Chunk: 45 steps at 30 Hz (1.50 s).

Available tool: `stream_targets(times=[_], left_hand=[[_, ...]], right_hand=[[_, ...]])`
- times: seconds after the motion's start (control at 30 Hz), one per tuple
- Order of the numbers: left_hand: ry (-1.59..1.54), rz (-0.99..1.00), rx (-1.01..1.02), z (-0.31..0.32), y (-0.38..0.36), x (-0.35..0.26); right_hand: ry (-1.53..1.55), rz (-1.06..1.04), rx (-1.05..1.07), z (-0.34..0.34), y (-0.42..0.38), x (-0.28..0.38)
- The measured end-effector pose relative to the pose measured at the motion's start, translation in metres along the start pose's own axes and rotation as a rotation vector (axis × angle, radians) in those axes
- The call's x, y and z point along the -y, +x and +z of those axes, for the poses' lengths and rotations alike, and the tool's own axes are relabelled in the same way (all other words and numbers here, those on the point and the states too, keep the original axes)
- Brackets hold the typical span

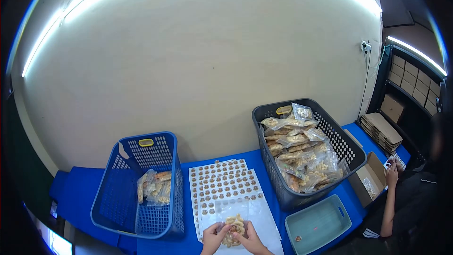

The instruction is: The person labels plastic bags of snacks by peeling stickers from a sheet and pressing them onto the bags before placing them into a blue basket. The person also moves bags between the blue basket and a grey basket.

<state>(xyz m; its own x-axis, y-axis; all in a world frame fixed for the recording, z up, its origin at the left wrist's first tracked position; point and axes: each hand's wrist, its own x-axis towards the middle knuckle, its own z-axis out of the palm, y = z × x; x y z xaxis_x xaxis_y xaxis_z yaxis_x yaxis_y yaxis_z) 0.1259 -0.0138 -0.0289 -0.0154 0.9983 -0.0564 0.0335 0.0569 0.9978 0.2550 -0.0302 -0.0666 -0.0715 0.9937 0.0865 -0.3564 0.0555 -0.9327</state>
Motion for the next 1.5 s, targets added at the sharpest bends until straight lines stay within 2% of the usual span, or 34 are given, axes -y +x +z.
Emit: stream_targets(times=[0.07,0.13,0.2,0.23,0.37,0.5,0.67,0.8,0.97,1.2,1.4,1.5], left_hand=[[0.077,-0.026,0.049,-0.004,0.01,0.01],[-0.013,0.034,0.077,0.001,0.008,0.001],[-0.165,0.085,0.127,0.008,0.002,-0.008],[-0.073,0.087,0.196,0.008,0.003,-0.002],[-0.072,-0.054,0.338,0.014,-0.015,-0.004],[0.058,0.036,0.347,0.013,-0.028,-0.007],[0.032,0.042,0.403,0.006,-0.031,-0.016],[0.023,0.099,0.304,0.009,-0.027,-0.005],[-0.027,0.11,0.208,0.017,-0.032,-0.008],[-0.113,0.179,0.247,0.014,-0.04,-0.014],[0.0,0.274,0.241,0.008,-0.042,-0.019],[0.056,0.253,0.184,0.008,-0.038,-0.022]], right_hand=[[0.013,-0.009,0.046,-0.004,-0.003,0.007],[-0.02,-0.014,0.079,-0.007,-0.005,0.02],[0.053,-0.012,0.023,-0.005,-0.009,0.036],[0.062,-0.005,0.004,-0.007,-0.011,0.042],[0.02,0.022,-0.028,-0.022,-0.018,0.047],[-0.128,0.046,-0.049,-0.026,-0.026,0.057],[-0.039,0.041,-0.088,-0.018,-0.03,0.061],[-0.048,0.013,-0.057,-0.014,-0.029,0.065],[-0.085,0.004,-0.148,-0.001,-0.027,0.069],[-0.138,-0.012,-0.173,0.001,-0.033,0.061],[0.265,0.205,-0.057,0.0,-0.03,0.062],[0.191,0.145,-0.015,0.001,-0.028,0.066]])
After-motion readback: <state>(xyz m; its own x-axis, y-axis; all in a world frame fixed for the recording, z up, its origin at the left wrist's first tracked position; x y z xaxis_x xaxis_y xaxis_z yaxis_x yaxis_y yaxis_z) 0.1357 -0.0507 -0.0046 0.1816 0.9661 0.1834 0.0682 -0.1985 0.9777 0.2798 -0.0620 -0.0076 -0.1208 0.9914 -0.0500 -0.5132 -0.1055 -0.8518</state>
